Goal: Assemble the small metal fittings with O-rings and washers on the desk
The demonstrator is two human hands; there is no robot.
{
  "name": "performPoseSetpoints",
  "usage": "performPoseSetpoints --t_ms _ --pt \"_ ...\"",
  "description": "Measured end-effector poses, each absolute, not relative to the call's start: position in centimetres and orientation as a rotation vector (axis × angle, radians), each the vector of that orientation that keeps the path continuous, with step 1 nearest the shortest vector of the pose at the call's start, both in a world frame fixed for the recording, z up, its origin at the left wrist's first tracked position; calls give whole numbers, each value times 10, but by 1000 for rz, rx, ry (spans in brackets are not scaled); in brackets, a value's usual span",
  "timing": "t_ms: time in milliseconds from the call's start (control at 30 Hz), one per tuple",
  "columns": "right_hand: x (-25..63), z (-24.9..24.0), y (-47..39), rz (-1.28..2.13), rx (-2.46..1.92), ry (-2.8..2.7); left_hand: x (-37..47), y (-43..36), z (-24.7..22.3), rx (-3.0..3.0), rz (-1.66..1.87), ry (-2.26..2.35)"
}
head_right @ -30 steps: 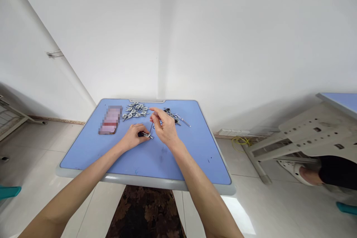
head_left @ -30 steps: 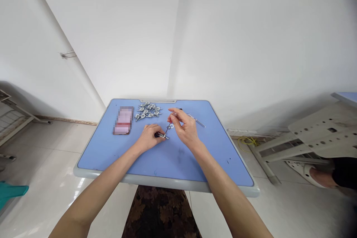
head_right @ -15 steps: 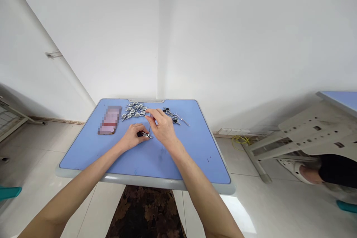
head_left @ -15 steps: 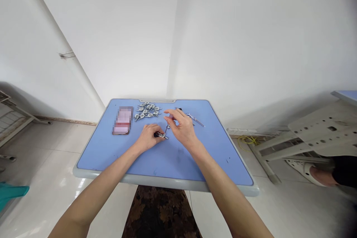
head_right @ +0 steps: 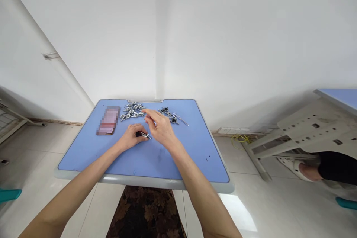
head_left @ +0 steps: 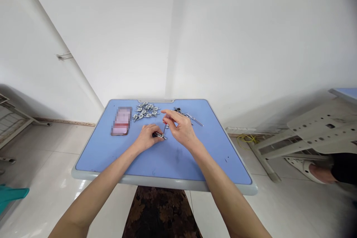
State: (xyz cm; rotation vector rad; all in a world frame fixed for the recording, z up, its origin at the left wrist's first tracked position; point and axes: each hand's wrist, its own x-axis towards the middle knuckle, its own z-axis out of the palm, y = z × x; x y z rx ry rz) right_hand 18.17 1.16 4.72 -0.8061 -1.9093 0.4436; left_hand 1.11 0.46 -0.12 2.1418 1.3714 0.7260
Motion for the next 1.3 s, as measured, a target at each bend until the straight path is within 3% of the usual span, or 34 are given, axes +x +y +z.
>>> performPoseSetpoints --t_ms 867,1300 --pt "175 46 9 303 -916 -1872 12 4 1 2117 732 1367" --pt "185 51 9 559 -806 -1939 12 6 1 2103 691 1325"
